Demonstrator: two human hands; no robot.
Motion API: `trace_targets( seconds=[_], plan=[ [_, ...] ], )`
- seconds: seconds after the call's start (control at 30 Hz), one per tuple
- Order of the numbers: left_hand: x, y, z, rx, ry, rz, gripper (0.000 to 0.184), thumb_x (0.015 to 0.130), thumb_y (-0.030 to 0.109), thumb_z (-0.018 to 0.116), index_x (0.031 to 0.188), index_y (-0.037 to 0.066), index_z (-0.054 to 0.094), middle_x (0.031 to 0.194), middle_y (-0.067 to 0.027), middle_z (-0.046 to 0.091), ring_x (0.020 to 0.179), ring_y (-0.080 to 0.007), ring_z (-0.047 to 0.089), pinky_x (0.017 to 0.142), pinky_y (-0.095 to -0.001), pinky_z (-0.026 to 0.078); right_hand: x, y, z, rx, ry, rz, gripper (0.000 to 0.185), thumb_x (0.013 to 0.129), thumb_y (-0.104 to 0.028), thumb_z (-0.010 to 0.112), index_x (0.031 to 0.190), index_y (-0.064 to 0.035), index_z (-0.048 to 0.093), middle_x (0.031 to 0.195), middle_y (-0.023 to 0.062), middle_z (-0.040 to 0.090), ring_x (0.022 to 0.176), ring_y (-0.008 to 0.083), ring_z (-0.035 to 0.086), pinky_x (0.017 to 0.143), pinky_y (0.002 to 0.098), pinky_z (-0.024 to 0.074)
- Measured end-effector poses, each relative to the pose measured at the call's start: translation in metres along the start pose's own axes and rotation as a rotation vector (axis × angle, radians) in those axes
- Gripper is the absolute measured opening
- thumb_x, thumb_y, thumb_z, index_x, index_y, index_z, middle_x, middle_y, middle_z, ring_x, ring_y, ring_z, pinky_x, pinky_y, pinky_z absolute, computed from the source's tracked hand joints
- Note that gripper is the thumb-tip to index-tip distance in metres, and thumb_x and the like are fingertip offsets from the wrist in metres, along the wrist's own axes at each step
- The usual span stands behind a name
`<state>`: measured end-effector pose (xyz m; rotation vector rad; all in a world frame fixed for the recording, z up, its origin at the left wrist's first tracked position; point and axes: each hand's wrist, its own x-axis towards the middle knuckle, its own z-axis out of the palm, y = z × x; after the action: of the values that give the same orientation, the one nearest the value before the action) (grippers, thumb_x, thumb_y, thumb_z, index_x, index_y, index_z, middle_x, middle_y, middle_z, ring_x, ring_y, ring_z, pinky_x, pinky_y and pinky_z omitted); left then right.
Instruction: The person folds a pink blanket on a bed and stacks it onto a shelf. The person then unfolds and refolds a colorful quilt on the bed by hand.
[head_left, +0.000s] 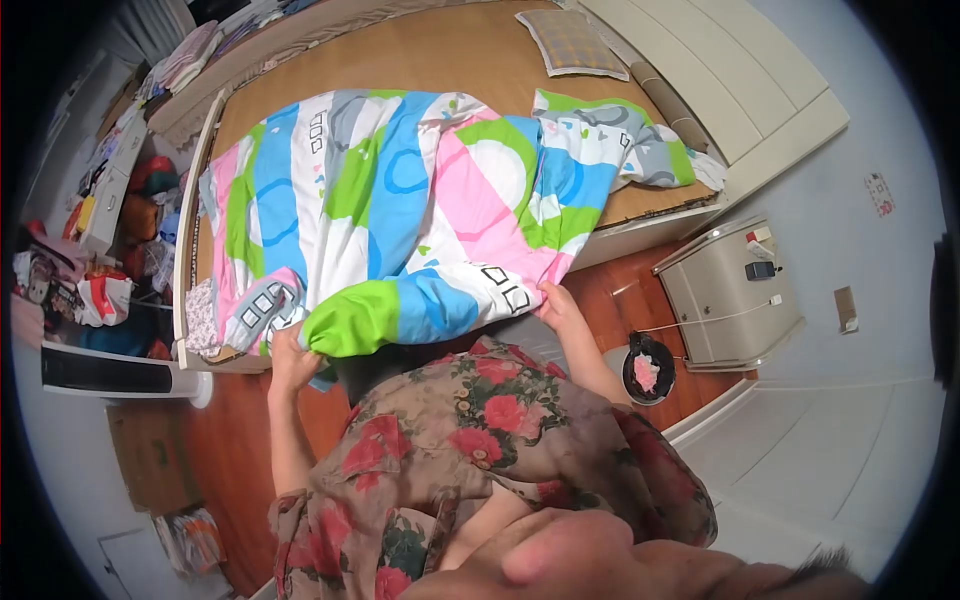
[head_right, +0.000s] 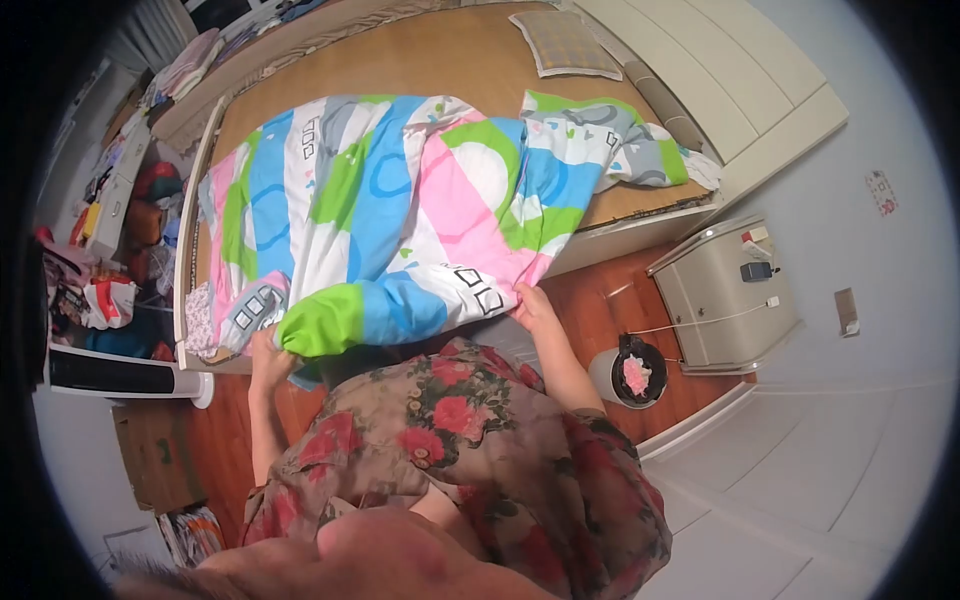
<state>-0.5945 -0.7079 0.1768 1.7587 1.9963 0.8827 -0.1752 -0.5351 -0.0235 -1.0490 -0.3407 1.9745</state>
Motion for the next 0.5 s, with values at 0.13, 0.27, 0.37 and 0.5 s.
trace_targets(
  seconds=[0.13,0.27,0.37,0.5],
  plan=[
    [-0.012,-0.043,0.018,0.076,-0.024,-0.010,0.026,0.070,0.025,0.069,0.083,0.003,0.065,0.068,-0.0186,0.061,0.067,-0.0369,0.061,0.059,-0.0386,0.047,0.003,-0.011,0.011,-0.168,0.116,-0.040,0.037,0.082,-0.006,0.048,0.119,0.0004,0.047,0.106,0.0136,0.061,0.089,0.0263,0.064,0.073,0.0445,0.0549],
    [-0.037,-0.073,0.044,-0.025,0.010,-0.164,0.027,0.073,0.029,0.067,0.086,0.005,0.066,0.071,-0.0195,0.062,0.070,-0.0362,0.063,0.062,-0.0389,0.048,0.016,-0.018,0.022,-0.219,0.105,-0.060,0.037,0.079,-0.004,0.048,0.116,0.0043,0.047,0.101,0.0165,0.061,0.086,0.0290,0.064,0.068,0.0473,0.0554],
    [-0.054,-0.082,0.069,0.011,0.003,-0.283,0.028,0.074,0.031,0.067,0.087,0.007,0.067,0.071,-0.0195,0.063,0.072,-0.0362,0.063,0.063,-0.0394,0.048,0.033,-0.017,0.027,-0.283,0.132,-0.062,0.036,0.078,-0.004,0.050,0.113,0.0047,0.047,0.099,0.0164,0.061,0.083,0.0286,0.065,0.067,0.0476,0.0554],
    [-0.063,-0.083,0.087,0.056,0.054,-0.342,0.031,0.073,0.034,0.068,0.091,0.009,0.067,0.075,-0.0190,0.065,0.074,-0.0370,0.063,0.063,-0.0412,0.048,0.052,-0.008,0.028,-0.357,0.153,-0.028,0.035,0.078,-0.005,0.052,0.112,0.0015,0.049,0.097,0.0136,0.061,0.083,0.0282,0.064,0.067,0.0474,0.0548]
  ],
)
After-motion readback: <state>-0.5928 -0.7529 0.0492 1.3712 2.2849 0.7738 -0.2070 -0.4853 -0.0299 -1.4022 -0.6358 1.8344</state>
